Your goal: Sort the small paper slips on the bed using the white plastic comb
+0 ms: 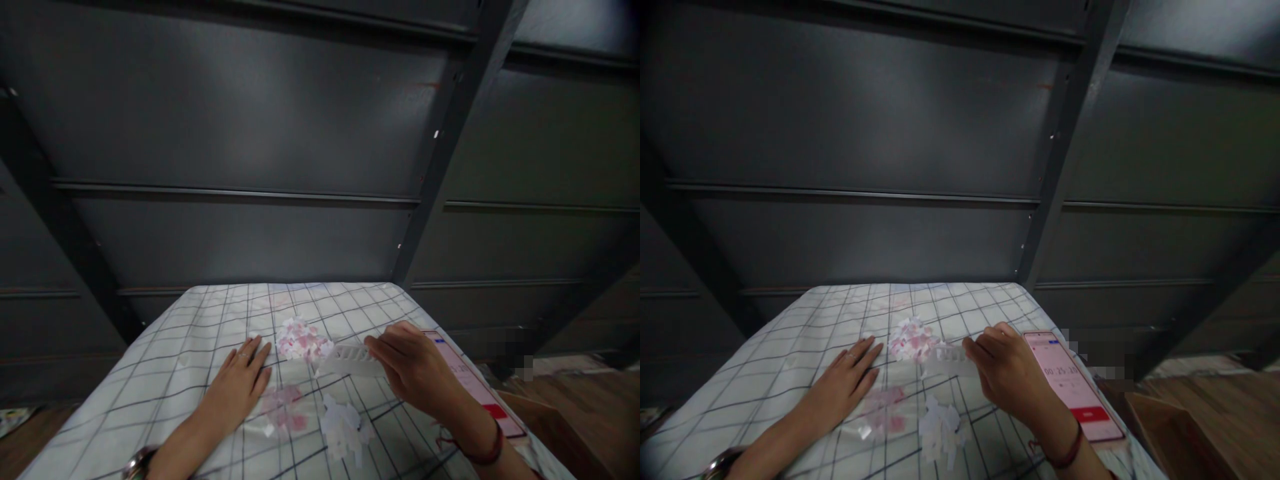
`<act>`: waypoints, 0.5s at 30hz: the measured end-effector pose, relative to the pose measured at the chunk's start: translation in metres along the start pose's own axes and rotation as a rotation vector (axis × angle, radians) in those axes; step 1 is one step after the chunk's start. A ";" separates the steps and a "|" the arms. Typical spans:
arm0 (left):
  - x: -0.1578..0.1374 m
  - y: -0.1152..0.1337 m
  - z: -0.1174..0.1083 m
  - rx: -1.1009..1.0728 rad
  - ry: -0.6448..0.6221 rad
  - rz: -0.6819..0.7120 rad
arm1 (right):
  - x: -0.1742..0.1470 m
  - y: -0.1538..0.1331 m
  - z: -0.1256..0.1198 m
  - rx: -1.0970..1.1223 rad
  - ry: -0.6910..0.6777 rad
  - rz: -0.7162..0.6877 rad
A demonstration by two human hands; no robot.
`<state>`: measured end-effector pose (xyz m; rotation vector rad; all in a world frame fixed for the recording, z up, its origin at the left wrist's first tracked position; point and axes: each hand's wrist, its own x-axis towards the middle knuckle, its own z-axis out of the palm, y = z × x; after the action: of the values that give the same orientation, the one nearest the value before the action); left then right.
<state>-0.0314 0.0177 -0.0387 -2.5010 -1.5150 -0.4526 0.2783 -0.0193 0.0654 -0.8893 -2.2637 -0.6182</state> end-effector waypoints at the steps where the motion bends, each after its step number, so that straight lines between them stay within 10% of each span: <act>1: 0.000 0.000 0.000 0.000 -0.001 0.000 | 0.000 0.000 0.000 -0.007 0.003 0.003; 15: -0.001 -0.002 0.005 0.012 0.015 -0.014 | -0.002 0.004 0.000 -0.070 -0.008 0.044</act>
<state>-0.0325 0.0192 -0.0440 -2.4743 -1.5259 -0.4623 0.2823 -0.0168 0.0649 -0.9747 -2.2356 -0.6781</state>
